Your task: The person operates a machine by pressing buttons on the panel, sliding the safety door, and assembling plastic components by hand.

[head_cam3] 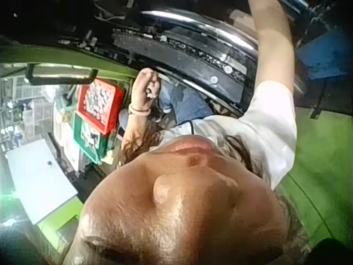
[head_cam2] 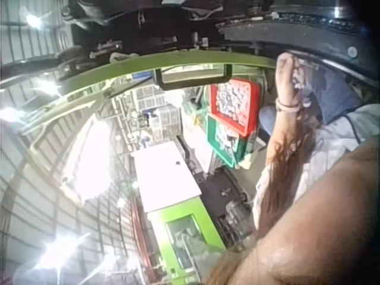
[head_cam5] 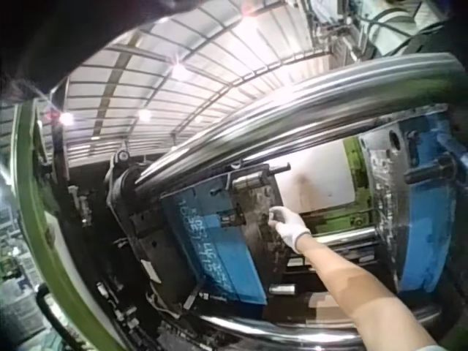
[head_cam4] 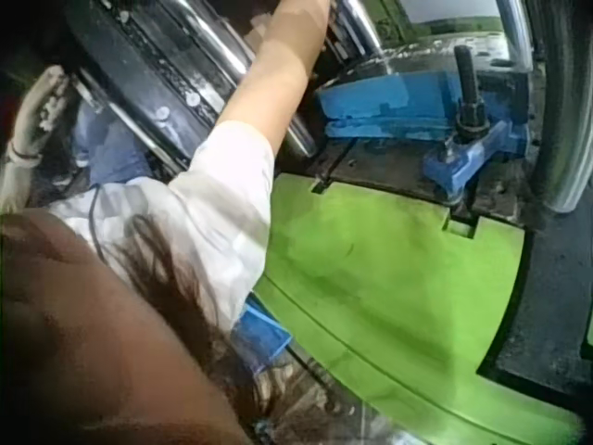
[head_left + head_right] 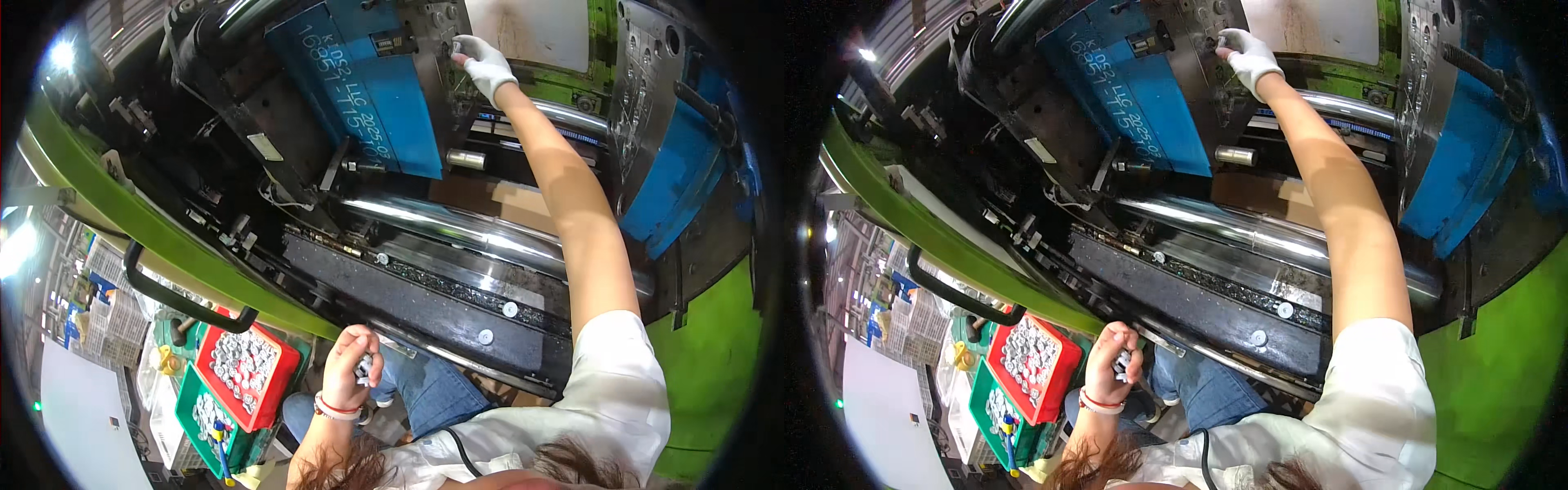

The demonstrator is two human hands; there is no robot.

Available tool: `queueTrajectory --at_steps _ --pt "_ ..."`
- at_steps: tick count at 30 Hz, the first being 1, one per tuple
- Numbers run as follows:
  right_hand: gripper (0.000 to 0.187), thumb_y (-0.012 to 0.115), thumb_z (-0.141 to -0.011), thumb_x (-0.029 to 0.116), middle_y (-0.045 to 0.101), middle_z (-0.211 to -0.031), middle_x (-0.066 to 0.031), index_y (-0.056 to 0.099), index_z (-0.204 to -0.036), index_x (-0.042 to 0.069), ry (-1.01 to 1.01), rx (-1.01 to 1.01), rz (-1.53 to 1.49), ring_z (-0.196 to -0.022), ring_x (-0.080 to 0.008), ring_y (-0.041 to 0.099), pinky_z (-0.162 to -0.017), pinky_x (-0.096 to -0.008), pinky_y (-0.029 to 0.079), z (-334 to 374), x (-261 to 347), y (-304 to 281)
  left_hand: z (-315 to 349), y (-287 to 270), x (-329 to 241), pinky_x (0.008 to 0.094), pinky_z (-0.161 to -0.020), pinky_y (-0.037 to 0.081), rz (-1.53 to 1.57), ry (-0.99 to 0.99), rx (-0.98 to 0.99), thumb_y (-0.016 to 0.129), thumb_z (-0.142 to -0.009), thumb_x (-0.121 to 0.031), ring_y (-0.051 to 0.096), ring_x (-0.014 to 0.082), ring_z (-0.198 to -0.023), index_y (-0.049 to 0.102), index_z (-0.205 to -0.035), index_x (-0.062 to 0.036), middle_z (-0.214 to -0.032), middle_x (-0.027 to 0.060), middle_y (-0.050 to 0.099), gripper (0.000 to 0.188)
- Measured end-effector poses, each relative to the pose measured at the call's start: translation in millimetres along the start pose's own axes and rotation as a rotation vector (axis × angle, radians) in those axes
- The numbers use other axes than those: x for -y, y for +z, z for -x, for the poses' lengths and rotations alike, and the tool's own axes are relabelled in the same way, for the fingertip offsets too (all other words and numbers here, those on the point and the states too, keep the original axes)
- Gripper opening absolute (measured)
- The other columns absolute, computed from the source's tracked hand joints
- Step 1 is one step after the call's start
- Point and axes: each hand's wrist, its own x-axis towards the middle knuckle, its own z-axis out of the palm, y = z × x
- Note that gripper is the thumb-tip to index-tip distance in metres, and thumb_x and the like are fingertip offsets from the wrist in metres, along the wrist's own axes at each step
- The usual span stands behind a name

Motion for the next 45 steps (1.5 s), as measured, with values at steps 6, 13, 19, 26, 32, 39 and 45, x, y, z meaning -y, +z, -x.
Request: queueTrajectory --at_steps 6,13,19,26,32,39,45 --pt "0.038 0.064 -0.084 0.012 0.064 -0.111 -0.0098 0.057 -0.12 0.007 -0.063 -0.059 0.315 -0.101 -0.0159 0.059 -0.089 -0.0264 0.045 7.7 6.6 0.4 -1.6 -5.0 1.6 0.0238 -0.036 0.038 0.0 -0.003 -0.036 0.052 -0.092 -0.014 0.048 0.0153 -0.045 0.053 -0.096 -0.0072 -0.08 0.0068 0.052 0.008" --pt "0.038 0.065 -0.083 0.014 0.066 -0.107 -0.0105 0.058 -0.119 0.009 -0.039 -0.06 0.277 -0.099 -0.0186 0.061 -0.088 -0.0275 0.045 9.3 6.5 3.1 -4.8 -4.6 8.2 0.0236 -0.035 0.035 -0.064 -0.011 0.002 0.051 -0.092 -0.016 0.046 0.0148 -0.044 0.053 -0.098 -0.0096 -0.082 0.0064 0.05 0.009" --pt "0.037 0.064 -0.083 0.015 0.065 -0.108 -0.0124 0.058 -0.119 0.009 -0.065 -0.105 0.314 -0.1 -0.0209 0.062 -0.088 -0.0288 0.045 11.7 15.6 6.7 -1.8 -10.3 7.6 0.0237 -0.037 0.038 -0.007 -0.013 -0.017 0.052 -0.092 -0.014 0.049 0.015 -0.047 0.053 -0.095 -0.0074 -0.081 0.0064 0.052 0.007" --pt "0.036 0.063 -0.083 0.011 0.065 -0.109 -0.0132 0.059 -0.119 0.008 -0.058 -0.118 0.348 -0.102 -0.02 0.062 -0.087 -0.0282 0.045 0.8 15.0 12.2 -5.1 -12.0 12.6 0.0236 -0.037 0.038 -0.004 -0.036 -0.011 0.052 -0.092 -0.013 0.05 0.0157 -0.047 0.053 -0.095 -0.0077 -0.081 0.007 0.053 0.007" --pt "0.036 0.064 -0.081 0.013 0.061 -0.114 -0.0122 0.06 -0.117 0.009 -0.102 -0.193 0.468 -0.105 -0.0268 0.058 -0.092 -0.0313 0.043 2.6 7.6 24.1 -7.0 -12.4 18.5 0.0236 -0.036 0.035 -0.036 -0.046 0.009 0.051 -0.092 -0.016 0.046 0.0151 -0.045 0.053 -0.097 -0.0091 -0.083 0.0068 0.051 0.009" --pt "0.044 0.05 -0.089 0.021 0.044 -0.134 -0.0162 0.046 -0.13 0.006 -0.215 -0.1 0.868 -0.126 -0.0302 0.04 -0.107 -0.0338 0.032 33.3 28.5 20.1 -14.4 6.7 18.0 0.0244 -0.033 0.035 -0.118 -0.049 -0.005 0.044 -0.095 -0.027 0.045 0.0154 -0.043 0.049 -0.098 -0.0063 -0.081 0.0088 0.052 0.022" --pt "0.029 0.057 -0.087 0.032 0.058 -0.099 -0.0135 0.06 -0.102 0.007 -0.457 0.477 0.267 -0.091 -0.0282 0.058 -0.082 -0.0374 0.047 166.7 138.0 43.2 -35.0 40.6 0.0 0.0233 -0.033 0.034 -0.239 0.139 -0.06 0.037 -0.098 -0.038 0.045 0.0155 -0.039 0.048 -0.112 -0.0122 -0.075 0.0093 0.055 0.032"
